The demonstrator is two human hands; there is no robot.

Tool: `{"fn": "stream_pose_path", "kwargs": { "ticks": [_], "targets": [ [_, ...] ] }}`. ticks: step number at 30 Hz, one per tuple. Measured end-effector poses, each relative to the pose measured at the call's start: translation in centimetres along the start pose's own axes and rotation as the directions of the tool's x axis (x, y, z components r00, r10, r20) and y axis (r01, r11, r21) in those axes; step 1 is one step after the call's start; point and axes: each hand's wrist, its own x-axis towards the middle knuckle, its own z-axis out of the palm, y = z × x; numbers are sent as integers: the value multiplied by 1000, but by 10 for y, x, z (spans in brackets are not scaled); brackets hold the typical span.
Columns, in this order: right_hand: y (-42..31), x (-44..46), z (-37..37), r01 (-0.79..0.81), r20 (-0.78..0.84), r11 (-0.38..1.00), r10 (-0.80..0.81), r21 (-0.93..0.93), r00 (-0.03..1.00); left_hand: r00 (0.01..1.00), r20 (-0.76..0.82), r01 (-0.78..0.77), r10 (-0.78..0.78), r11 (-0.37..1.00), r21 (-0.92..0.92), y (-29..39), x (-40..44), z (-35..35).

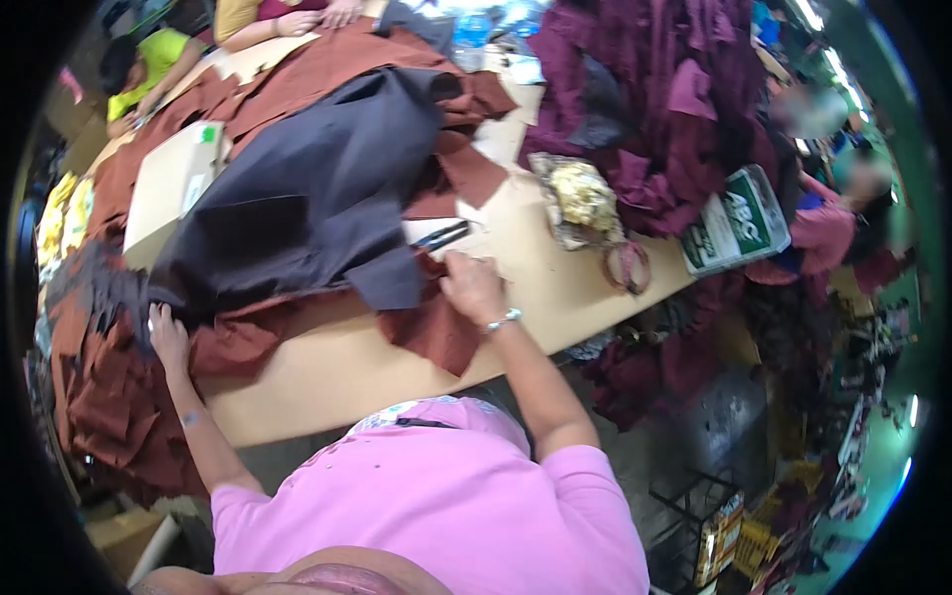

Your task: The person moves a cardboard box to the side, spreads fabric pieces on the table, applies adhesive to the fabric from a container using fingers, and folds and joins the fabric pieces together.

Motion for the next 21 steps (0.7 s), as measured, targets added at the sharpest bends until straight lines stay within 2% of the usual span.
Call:
{"fn": "stream_pose_path", "kwargs": {
  "ticks": [1,2,3,5,8,9,12,15,16,19,20,21],
  "targets": [
    [-4,-3,5,15,-89,999,-19,-42,996,991,-106,-78,76,997,-12,38,-16,-19],
    [-5,-3,10,0,-123,1000,0,-7,992,967,-223,-143,122,986,-82,71,-29,-32],
    [-6,-2,9,-29,-98,1000,30,12,995,930,-337,-207,149,968,-143,98,-42,-40],
    [-5,-2,10,-19,-133,994,33,106,991,905,-372,-339,207,880,-333,137,-63,-30],
    [-3,-6,19,50,-294,992,-13,118,956,879,-175,-476,443,825,-305,200,-68,-32],
    [-1,-8,20,68,-316,993,-33,101,948,883,-105,-466,458,823,-326,212,-60,-29],
    [1,-12,25,102,-351,992,-68,80,934,935,155,-256,318,910,-326,220,-33,7],
    [1,-13,26,106,-378,990,-62,96,924,946,217,-167,241,935,-311,224,-26,30],
    [0,-14,25,95,-364,990,-52,102,930,971,55,-209,234,934,-289,225,-29,36],
    [0,-13,24,115,-378,987,-65,111,924,968,96,-194,234,931,-310,216,-31,42],
    [3,-12,27,114,-387,988,-67,100,920,963,-15,-260,268,920,-292,215,-33,44],
    [3,-11,26,109,-383,989,-61,104,922,965,-7,-252,262,920,-301,215,-33,45]
  ]
}}
